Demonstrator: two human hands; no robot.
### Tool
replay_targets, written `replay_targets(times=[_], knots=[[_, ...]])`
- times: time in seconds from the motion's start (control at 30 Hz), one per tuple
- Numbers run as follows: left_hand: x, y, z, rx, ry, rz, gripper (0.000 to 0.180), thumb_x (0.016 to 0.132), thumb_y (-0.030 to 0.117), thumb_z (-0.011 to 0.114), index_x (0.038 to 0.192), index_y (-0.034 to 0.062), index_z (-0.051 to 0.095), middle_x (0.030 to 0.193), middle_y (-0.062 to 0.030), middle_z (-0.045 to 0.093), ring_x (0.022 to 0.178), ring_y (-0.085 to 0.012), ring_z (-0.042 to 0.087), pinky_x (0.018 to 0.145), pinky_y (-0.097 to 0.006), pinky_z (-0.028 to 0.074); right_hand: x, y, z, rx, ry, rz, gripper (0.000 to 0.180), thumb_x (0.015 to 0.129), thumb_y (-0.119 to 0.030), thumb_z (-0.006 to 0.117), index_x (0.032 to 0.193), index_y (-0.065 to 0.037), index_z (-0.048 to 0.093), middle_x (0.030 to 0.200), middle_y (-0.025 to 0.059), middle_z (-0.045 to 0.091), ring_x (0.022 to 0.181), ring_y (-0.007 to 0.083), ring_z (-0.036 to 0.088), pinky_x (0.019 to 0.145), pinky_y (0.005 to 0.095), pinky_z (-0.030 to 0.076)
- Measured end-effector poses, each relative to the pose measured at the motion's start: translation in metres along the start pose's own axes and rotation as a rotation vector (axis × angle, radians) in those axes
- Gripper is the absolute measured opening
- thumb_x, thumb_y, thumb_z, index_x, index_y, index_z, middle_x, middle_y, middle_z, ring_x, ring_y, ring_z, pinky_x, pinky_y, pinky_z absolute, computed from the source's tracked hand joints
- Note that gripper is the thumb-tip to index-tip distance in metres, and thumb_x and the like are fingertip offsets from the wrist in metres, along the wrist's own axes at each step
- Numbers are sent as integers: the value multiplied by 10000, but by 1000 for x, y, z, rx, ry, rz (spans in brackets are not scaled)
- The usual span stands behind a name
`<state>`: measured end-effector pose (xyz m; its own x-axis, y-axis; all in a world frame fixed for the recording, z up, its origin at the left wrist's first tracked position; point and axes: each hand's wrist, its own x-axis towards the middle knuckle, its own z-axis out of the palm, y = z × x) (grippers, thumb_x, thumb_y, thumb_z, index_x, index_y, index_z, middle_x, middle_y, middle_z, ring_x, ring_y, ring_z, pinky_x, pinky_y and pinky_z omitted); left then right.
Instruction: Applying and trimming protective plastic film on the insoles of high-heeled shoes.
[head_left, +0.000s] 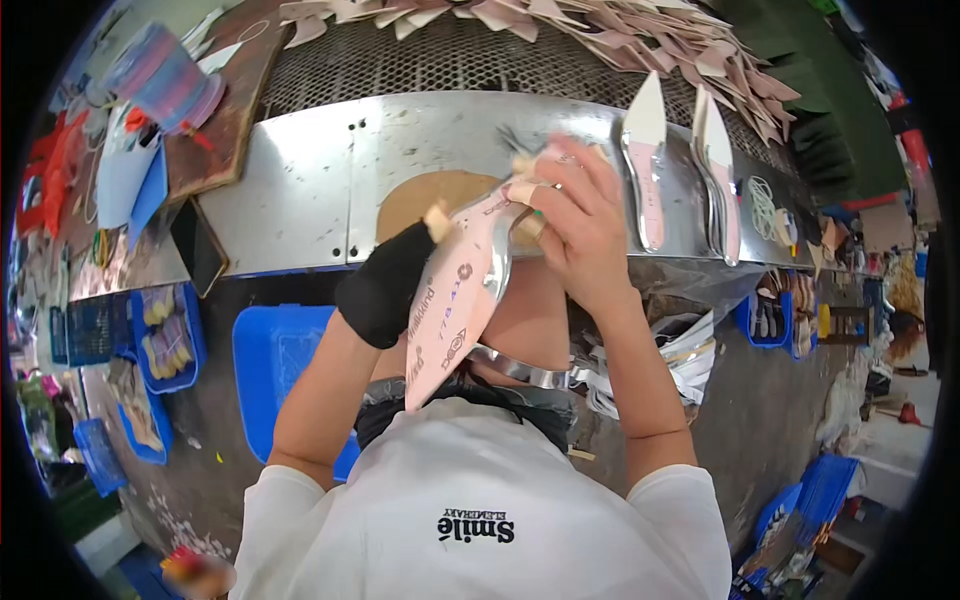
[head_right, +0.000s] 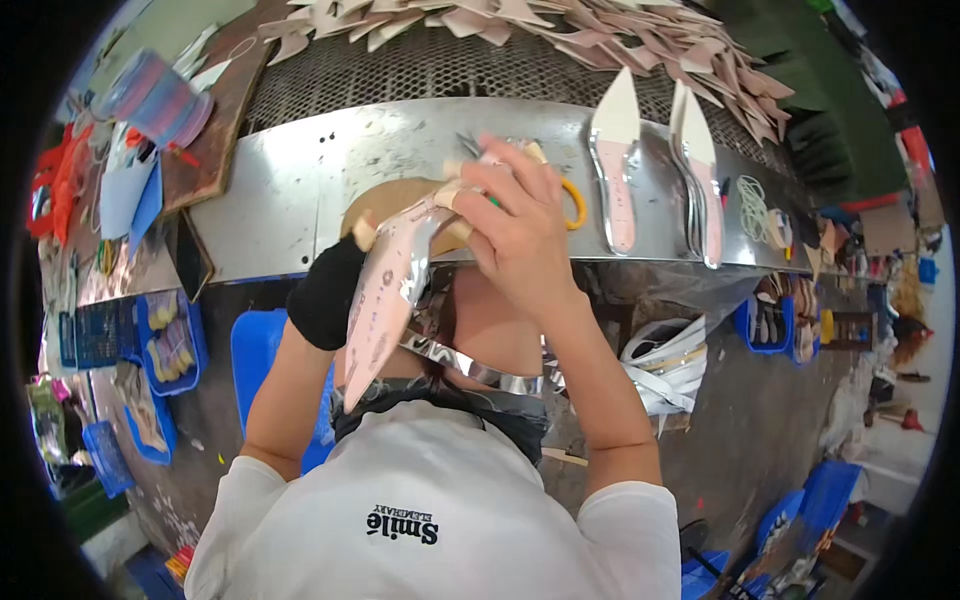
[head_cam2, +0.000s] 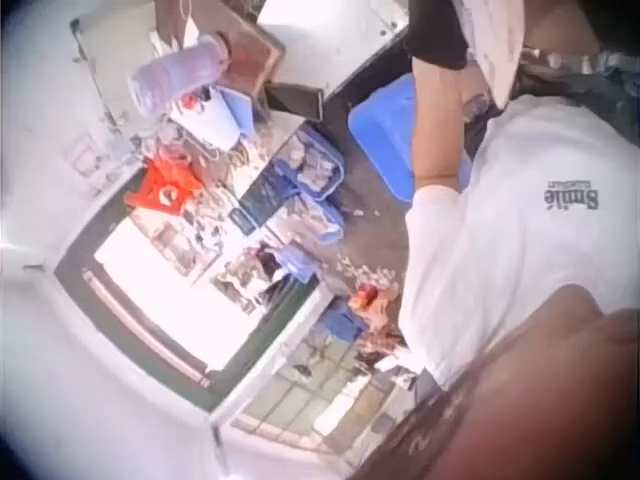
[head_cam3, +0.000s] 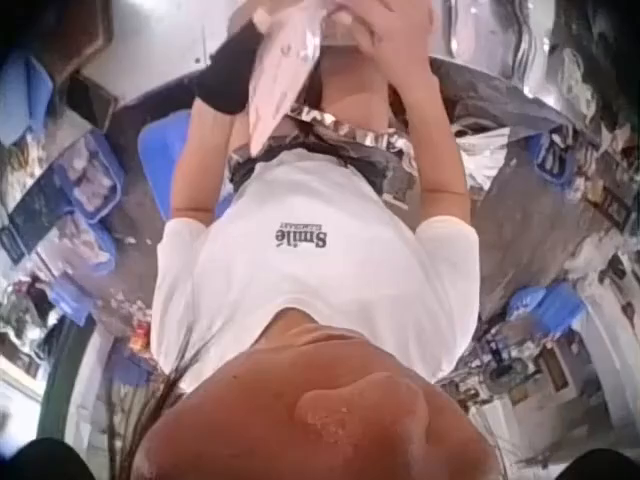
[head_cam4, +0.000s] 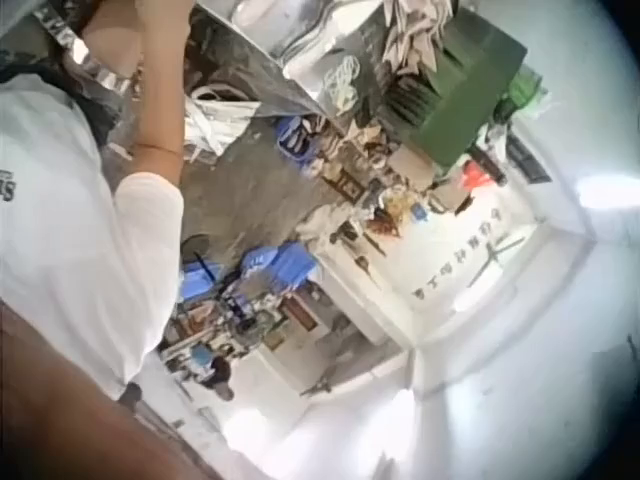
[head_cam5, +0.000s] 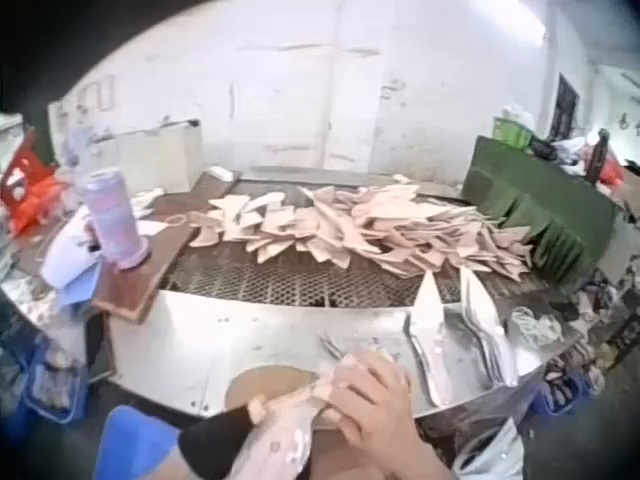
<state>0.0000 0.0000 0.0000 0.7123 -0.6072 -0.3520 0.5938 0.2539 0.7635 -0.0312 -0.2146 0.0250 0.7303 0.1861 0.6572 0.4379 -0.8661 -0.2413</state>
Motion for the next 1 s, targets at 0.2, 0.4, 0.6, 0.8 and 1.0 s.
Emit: replay_targets(times=[0.2, 0.4, 0.6, 0.8, 1.0], knots=[[0, 16, -17, -252, -401, 174, 662, 915, 421, 492, 1370, -34, 332, 1377, -197, 402, 1265, -320, 422, 1054, -404, 336, -35, 100, -34, 9, 112, 724, 268, 846, -221, 577, 973, 13, 605, 712, 204, 589, 593, 277, 554, 568, 362, 431], [-27, 44, -35, -93, -337, 274, 690, 787, 207, 668, 1358, -30, 363, 1443, -184, 336, 1351, -278, 321, 1040, -388, 367, -48, 125, -23, -361, -16, 504, 313, 772, -156, 634, 1055, -24, 608, 1101, 216, 565, 1040, 402, 503, 871, 459, 404], [-22, 68, -49, -35, -218, 467, 510, 837, 23, 536, 1326, -57, 416, 1375, -147, 443, 1289, -232, 421, 1066, -357, 343, -24, 16, 36, -31, -312, 176, 436, 753, -115, 678, 1164, -29, 559, 1345, 190, 420, 1289, 405, 330, 1059, 478, 277], [-5, 85, -131, -11, 215, 635, 326, 922, 116, 507, 1216, -21, 541, 1180, -130, 594, 1052, -176, 594, 860, -272, 479, -18, 80, 48, -302, -252, 327, 380, 791, -111, 642, 1146, -1, 561, 1313, 191, 439, 1245, 411, 362, 1033, 466, 312], [14, 58, -174, 125, 490, 483, 284, 940, 250, 522, 1066, 15, 619, 871, -58, 659, 539, -82, 575, 457, -206, 429, 91, 46, 93, 258, -227, 324, 264, 814, -106, 631, 1052, 8, 619, 936, 143, 635, 847, 221, 638, 695, 312, 507]])
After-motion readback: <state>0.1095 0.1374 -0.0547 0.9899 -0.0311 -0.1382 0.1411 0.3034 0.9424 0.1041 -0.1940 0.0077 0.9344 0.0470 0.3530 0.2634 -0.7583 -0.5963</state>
